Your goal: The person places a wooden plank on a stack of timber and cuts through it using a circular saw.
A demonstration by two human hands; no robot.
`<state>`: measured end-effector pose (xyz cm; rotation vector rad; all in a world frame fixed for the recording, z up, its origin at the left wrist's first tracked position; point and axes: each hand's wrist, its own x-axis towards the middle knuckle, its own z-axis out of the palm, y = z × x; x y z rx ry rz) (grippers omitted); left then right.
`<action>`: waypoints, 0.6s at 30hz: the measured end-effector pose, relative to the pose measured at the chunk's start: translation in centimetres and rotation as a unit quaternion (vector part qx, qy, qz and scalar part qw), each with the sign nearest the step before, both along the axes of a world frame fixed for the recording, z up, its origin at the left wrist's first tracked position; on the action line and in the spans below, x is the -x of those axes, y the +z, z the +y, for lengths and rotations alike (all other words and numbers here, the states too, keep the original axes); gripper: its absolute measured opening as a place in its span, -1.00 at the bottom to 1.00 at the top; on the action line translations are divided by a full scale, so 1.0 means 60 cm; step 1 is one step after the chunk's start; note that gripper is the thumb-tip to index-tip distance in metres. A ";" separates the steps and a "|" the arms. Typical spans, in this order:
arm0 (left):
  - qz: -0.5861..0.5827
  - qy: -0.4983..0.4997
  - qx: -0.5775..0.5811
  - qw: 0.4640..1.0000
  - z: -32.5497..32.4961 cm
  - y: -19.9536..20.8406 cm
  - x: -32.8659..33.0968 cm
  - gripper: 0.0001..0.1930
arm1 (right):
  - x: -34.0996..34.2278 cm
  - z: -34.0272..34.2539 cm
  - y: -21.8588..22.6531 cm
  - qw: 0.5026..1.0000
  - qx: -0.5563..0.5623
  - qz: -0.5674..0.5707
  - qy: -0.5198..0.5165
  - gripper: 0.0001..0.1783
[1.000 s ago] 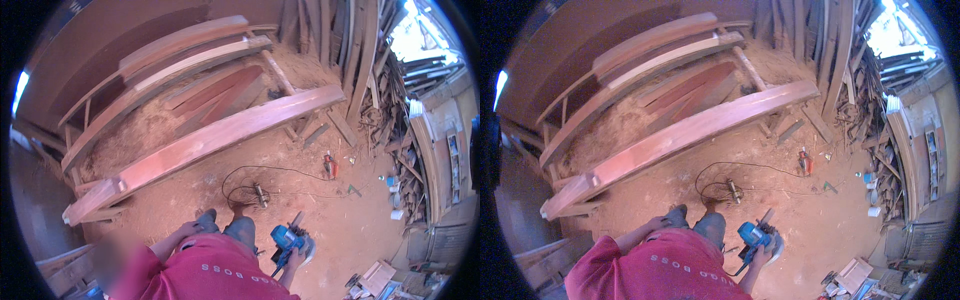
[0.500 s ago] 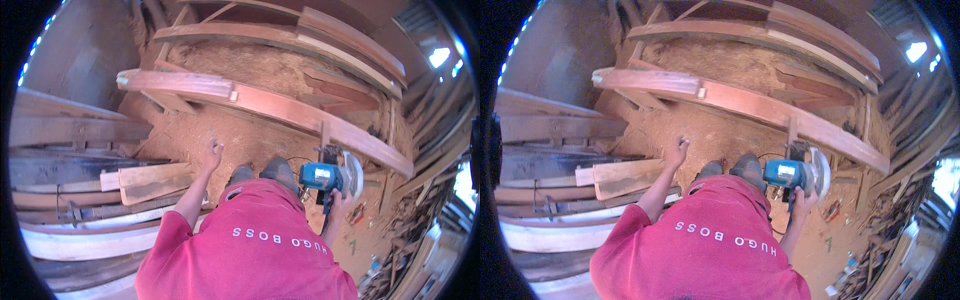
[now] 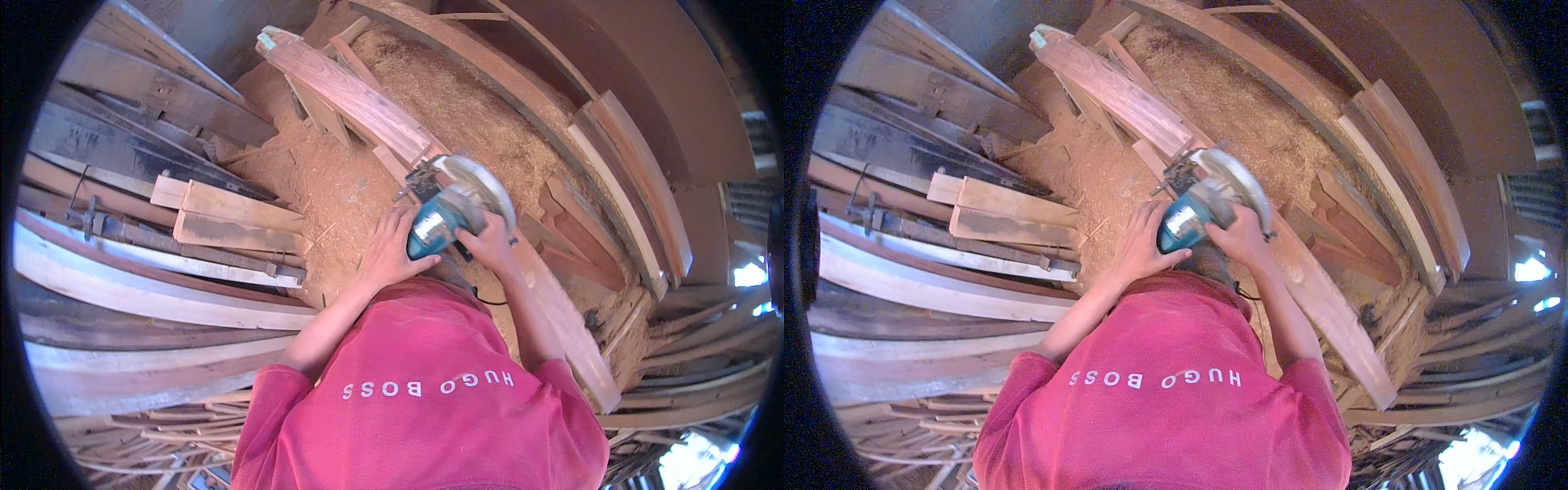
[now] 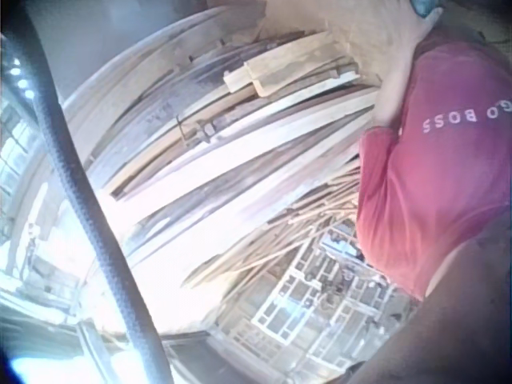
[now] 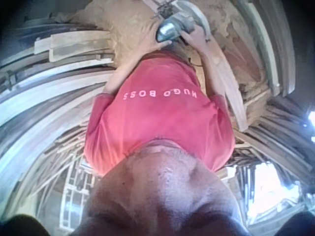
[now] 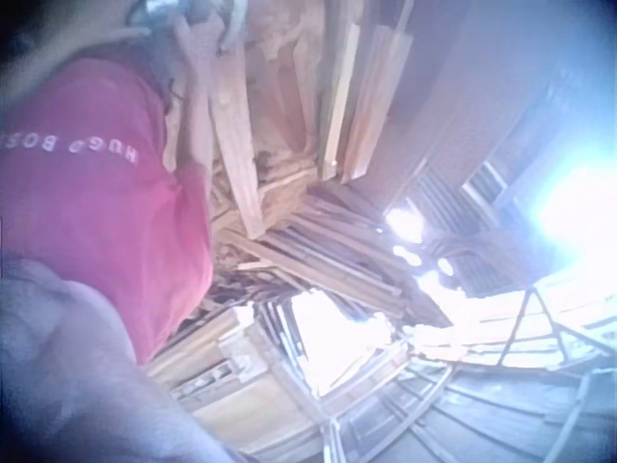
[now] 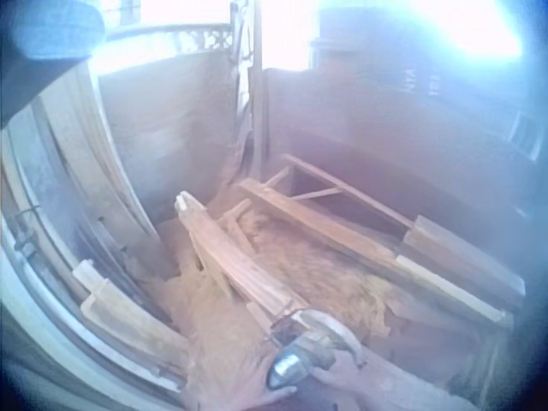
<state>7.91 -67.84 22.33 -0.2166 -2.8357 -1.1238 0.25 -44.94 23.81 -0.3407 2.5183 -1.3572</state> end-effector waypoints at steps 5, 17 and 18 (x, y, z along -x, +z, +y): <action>0.008 0.127 0.123 0.984 0.066 -0.071 0.063 0.06 | 0.100 -0.029 -0.060 0.999 0.012 -0.031 0.042 -0.47; -0.051 0.183 0.125 0.974 0.109 -0.141 0.136 0.15 | 0.169 0.003 -0.133 0.997 0.005 -0.043 0.063 -0.45; -0.053 0.182 0.124 0.974 0.107 -0.145 0.139 0.15 | 0.168 0.002 -0.132 0.997 0.013 -0.045 0.057 -0.44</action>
